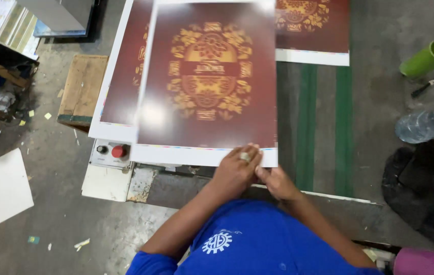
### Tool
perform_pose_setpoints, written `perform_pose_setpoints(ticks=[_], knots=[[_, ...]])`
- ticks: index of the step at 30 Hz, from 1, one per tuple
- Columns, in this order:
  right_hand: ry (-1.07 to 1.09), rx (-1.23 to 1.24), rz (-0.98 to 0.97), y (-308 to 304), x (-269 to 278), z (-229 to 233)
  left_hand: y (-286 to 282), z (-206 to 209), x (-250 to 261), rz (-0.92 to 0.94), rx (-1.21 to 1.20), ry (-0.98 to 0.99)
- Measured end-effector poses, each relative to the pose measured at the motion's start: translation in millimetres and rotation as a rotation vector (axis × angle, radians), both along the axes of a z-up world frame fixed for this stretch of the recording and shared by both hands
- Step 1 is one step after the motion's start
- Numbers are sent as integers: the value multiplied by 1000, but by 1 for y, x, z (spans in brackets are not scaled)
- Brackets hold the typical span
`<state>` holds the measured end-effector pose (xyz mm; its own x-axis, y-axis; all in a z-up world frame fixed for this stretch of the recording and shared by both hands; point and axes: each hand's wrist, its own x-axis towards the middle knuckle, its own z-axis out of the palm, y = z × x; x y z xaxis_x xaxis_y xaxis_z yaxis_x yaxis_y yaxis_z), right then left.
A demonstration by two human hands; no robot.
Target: The person repeatedly picks up large printed sheets from a stack on a table and places them onto a separate pile on the right side. The sheets feature a maroon background with a gold decorative design. The person handles the sheets by hand, moving them one by one in a continuous workflow.
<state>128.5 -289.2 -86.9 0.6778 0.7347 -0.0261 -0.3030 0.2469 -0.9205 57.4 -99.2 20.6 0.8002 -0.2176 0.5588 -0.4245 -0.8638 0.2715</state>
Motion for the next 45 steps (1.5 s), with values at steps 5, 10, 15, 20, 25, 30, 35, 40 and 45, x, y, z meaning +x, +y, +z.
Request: perform_pose_setpoints(ticks=[5,10,15,20,25,30,35,40,45], knots=[[206,29,-493,-59,35,-51,17,-18,3,1,86,126],[172,-178,-759,-164,47,-66,82,-23,-16,271,168,203],[109,-205,-781,-231,39,-66,115,-33,-31,374,238,250],[101,-270,-718,-227,44,-75,125,-29,-32,324,295,257],[142,-277,-686,-178,98,-73,130,-14,-34,277,343,128],[57,-281,-636,-154,173,-69,130,-13,-32,334,223,-29],[105,-270,-597,-152,241,-99,122,-6,-37,293,224,88],[225,-250,-562,-138,243,-83,119,3,-42,265,189,142],[199,-323,-658,-117,192,-79,116,17,-48,515,98,-100]])
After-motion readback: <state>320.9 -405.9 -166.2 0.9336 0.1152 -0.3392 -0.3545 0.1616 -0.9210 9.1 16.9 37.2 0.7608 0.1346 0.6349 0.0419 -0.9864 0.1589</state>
